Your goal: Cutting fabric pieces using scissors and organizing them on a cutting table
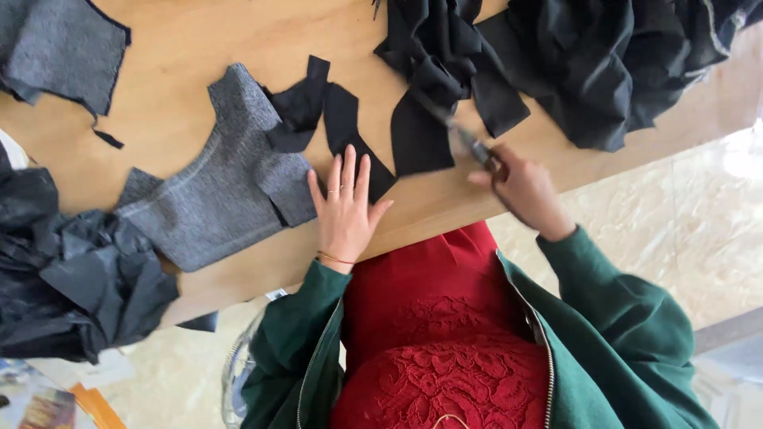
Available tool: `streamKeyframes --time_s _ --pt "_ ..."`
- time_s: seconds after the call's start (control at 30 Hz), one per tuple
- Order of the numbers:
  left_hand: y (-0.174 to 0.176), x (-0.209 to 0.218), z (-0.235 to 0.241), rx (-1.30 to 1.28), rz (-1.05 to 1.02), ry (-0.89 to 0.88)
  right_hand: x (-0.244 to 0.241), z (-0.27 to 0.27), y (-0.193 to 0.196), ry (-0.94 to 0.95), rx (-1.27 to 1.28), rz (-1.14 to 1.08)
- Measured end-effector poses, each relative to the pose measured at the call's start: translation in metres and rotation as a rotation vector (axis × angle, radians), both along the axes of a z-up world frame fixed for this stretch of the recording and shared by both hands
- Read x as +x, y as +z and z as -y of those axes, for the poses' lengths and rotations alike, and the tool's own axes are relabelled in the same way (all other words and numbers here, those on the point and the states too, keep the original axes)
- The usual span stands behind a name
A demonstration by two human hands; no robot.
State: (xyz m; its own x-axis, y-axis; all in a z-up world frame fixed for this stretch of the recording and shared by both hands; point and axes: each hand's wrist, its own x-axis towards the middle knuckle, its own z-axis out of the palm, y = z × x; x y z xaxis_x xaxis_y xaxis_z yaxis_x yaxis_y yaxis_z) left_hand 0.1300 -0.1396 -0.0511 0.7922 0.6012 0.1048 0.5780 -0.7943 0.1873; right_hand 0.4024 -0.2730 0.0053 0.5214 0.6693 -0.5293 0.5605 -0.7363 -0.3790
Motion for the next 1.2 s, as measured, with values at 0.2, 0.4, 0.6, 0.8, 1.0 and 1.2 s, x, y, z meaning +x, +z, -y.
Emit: streamKeyframes --time_s 0.2,0.4,0.6,0.8,1.0,1.2 --pt "-0.002 0.045 0.047 -0.222 0.138 0.212 0.084 0.015 -0.022 0.060 0.145 0.225" --pt "0.000 0.033 0.032 -0.042 0.116 0.091 0.047 0.079 0.018 -0.063 0.207 -0.458" --pt "-0.023 0.042 0.031 -0.025 -0.071 -0.168 -0.024 0.145 0.037 -0.254 0.137 -1.018" --pt "-0.025 0.045 0.026 -0.027 -0.109 -0.209 -0.048 0.159 0.014 -0.342 0.279 -1.194" --pt "-0.023 0.046 0.025 -0.044 -0.113 -0.212 -0.059 0.158 0.008 -0.346 0.331 -1.219" --pt "-0.023 0.046 0.025 -0.068 -0.122 -0.214 -0.062 0.148 0.003 -0.345 0.356 -1.245"
